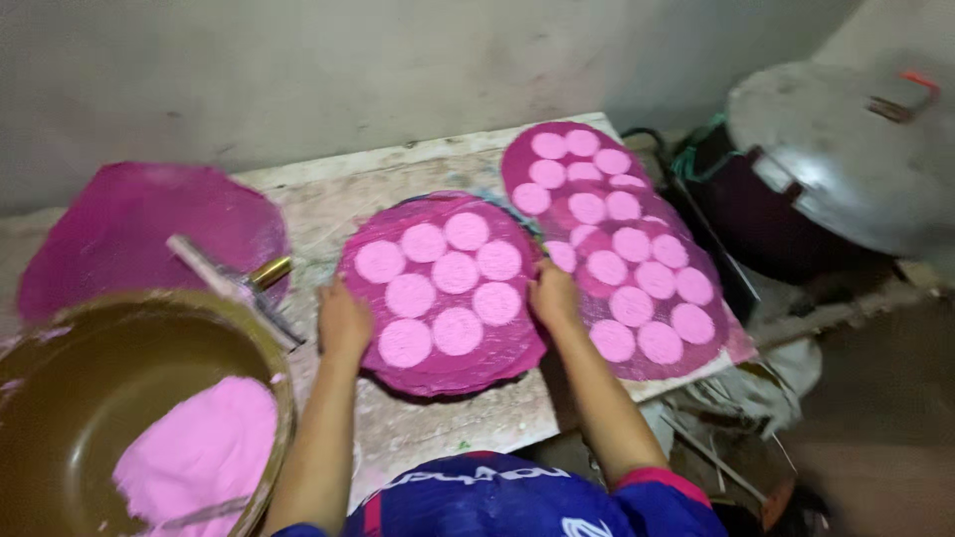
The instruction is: The person scoops pink batter from a large basin into a handheld extruder gun, then squeezes the tool to deposit round batter discs onto round magenta trays, refilling the extruder from the basin as trays fill. Filled trays are set aside on the work table.
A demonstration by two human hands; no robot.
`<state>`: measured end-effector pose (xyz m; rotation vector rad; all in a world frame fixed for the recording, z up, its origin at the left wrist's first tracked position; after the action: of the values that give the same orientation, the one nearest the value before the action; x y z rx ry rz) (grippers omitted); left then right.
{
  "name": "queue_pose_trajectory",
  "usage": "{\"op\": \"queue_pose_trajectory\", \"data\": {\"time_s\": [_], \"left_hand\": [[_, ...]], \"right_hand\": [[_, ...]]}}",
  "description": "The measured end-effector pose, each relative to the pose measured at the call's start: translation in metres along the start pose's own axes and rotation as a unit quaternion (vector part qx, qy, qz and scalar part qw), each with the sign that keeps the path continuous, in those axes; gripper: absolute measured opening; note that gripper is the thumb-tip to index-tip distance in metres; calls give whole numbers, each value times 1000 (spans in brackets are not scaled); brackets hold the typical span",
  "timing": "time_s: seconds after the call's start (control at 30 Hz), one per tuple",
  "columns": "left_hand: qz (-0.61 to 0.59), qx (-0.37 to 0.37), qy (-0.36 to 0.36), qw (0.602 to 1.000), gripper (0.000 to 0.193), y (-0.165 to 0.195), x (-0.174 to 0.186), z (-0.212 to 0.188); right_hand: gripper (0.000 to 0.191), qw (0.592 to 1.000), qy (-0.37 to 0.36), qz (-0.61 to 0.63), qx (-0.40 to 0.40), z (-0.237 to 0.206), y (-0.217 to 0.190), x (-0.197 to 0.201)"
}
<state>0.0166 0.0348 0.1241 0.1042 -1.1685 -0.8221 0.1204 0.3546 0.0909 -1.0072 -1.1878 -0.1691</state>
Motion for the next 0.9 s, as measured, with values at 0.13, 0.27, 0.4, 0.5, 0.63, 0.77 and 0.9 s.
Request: {"op": "queue_pose_trajectory", "data": {"time_s": [0.13, 0.27, 0.4, 0.5, 0.63, 0.77, 0.9], "left_hand": [[-28, -79, 25, 996, 66, 27, 10, -2], [-115, 10, 3, 993, 55, 27, 4, -7], [-158, 6, 23, 987, 43, 27, 2, -8], [-178, 20, 33, 983, 42, 21, -1, -9], [-176, 14, 34, 984, 44, 16, -7, -12], [-155, -31, 47, 986, 45, 18, -8, -14], [-174, -63, 41, 982, 45, 20, -7, -6]], "right_hand": [[25, 998, 42, 29, 41, -6, 11, 10], [36, 998, 38, 33, 49, -1, 23, 12], [26, 998, 23, 35, 47, 3, 23, 11], [21, 998, 30, 37, 48, 2, 19, 8], [24, 999, 29, -7, 10, 2, 22, -1], [17, 989, 123, 23, 83, -2, 14, 4], [18, 988, 83, 121, 42, 1, 15, 7]]}}
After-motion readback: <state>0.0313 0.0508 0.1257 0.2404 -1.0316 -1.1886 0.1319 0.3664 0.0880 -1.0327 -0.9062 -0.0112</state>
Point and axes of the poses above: each hand's wrist, its own z-axis towards the middle knuckle, its own x-axis out of the back of the hand, y = z × x, the point moved 6 cm from there along z, towards the middle knuckle, and after that the axes turned 15 degrees about -x, right-handed, at the moved point
